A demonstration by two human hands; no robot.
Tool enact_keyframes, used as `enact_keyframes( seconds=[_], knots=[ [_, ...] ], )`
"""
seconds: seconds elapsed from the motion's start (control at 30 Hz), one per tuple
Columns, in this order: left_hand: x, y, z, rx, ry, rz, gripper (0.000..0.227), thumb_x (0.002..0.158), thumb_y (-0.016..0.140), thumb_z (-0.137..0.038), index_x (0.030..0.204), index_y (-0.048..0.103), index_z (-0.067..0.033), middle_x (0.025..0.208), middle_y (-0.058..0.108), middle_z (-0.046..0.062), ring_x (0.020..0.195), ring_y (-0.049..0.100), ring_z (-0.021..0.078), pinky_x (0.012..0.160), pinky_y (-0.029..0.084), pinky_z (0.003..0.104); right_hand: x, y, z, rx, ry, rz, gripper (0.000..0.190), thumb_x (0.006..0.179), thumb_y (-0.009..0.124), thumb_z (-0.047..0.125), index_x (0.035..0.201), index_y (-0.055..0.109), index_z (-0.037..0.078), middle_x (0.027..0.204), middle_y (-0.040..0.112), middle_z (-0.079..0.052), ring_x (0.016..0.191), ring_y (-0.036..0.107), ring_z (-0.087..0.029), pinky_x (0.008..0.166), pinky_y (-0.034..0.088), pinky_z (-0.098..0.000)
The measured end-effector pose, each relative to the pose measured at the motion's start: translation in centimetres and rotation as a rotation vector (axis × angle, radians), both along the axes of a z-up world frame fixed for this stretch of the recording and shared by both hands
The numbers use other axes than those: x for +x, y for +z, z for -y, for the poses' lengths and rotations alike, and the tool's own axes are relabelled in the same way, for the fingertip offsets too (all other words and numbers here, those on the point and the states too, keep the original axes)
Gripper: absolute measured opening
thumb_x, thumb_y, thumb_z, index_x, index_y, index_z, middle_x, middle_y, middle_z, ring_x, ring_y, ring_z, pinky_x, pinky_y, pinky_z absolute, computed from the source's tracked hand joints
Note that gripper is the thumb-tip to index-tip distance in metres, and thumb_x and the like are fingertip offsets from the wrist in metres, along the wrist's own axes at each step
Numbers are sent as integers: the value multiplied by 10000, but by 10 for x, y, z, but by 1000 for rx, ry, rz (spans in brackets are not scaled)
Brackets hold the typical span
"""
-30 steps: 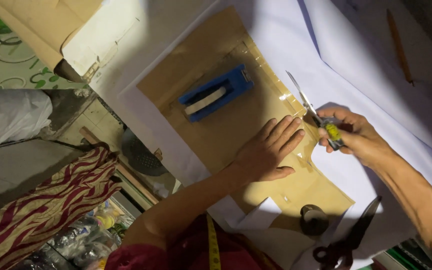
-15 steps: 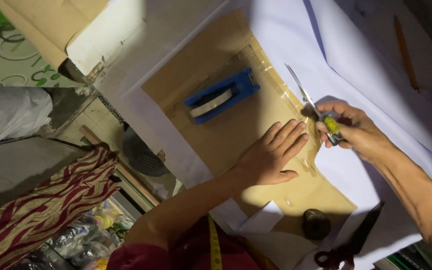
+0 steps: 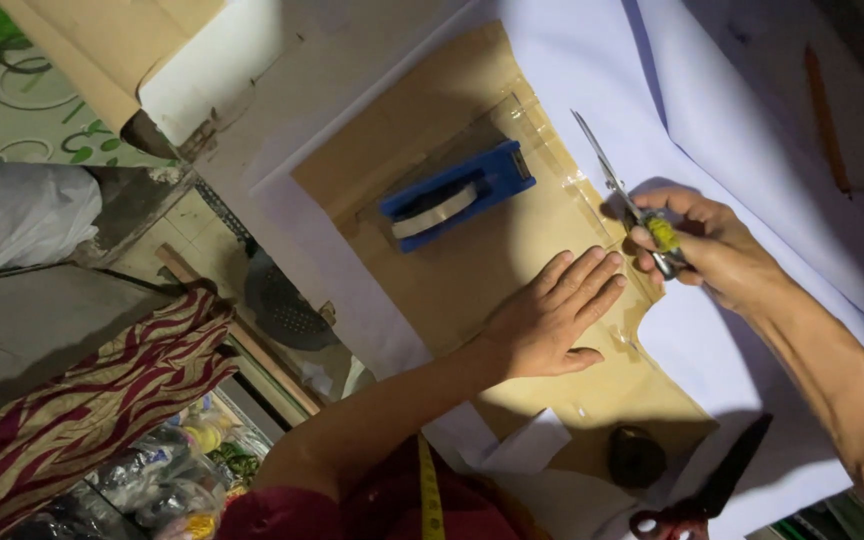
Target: The person cuts a large piece of white fabric using shears, following a cardboard pattern placed on a table. They switch between different pairs of scissors and use a measuring tape and pencil to mark the fabric during the process.
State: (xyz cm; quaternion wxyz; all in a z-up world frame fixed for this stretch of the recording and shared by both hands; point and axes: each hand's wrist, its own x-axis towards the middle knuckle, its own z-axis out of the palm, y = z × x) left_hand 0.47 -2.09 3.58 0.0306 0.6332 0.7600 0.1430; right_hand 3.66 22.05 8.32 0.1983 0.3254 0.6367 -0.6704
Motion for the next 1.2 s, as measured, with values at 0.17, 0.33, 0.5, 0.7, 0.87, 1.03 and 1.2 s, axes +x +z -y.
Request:
enact_keyframes(
  seconds=[0.17, 0.33, 0.5, 0.7, 0.87, 1.03, 1.2],
  knots=[
    [-1, 3, 0, -49, 16, -99, 997, 905, 543, -819, 1594, 407, -112, 1669, 317, 159, 1561, 300, 322, 1279, 237, 474, 3, -4, 1, -185, -34, -230, 464, 866, 637, 22, 1325, 579, -6, 994, 678, -169, 714, 592, -174, 525, 512, -258],
    [4, 2, 1, -125, 24, -159, 1019, 938, 431, -850, 1637, 317, -117, 1700, 226, 153, 1588, 207, 322, 1302, 156, 482, -9, 7, 0, 39, 62, 35, 332, 939, 624, -41, 1265, 642, 19, 694, 611, -171, 509, 559, -202, 340, 239, -212],
    [4, 2, 0, -126, 23, -157, 1032, 932, 460, -850, 1634, 317, -108, 1699, 226, 157, 1588, 207, 319, 1304, 151, 480, -29, 5, 5, -22, 108, -75, 312, 950, 654, 144, 1255, 626, 88, 674, 589, -93, 487, 531, -132, 299, 226, -180],
    [4, 1, 2, -163, 28, -191, 1026, 953, 389, -845, 1655, 262, -108, 1716, 175, 153, 1600, 140, 326, 1307, 69, 508, -26, -6, 7, 28, 28, -56, 340, 921, 688, 84, 1251, 609, 95, 662, 603, -101, 476, 559, -132, 305, 239, -183],
    [5, -1, 2, -142, 46, -198, 1046, 938, 399, -850, 1652, 264, -97, 1717, 179, 156, 1603, 139, 331, 1313, 38, 512, -34, -7, 4, 23, 20, -25, 374, 964, 526, -78, 1317, 596, 24, 838, 655, -174, 708, 615, -216, 513, 483, -278],
    [4, -2, 1, -168, 33, -176, 1036, 942, 399, -845, 1656, 255, -109, 1720, 154, 154, 1604, 110, 334, 1307, 39, 510, -63, 1, 17, -2, 14, -8, 292, 947, 664, 153, 1219, 590, 77, 664, 584, -153, 478, 512, -169, 305, 220, -183],
    [2, 3, 3, -150, 37, -171, 995, 948, 400, -815, 1647, 284, -116, 1715, 184, 147, 1603, 134, 326, 1312, 59, 499, -60, -4, 17, 23, -4, -24, 309, 930, 680, 100, 1235, 627, 84, 670, 600, -128, 469, 556, -156, 286, 256, -181]
  ],
)
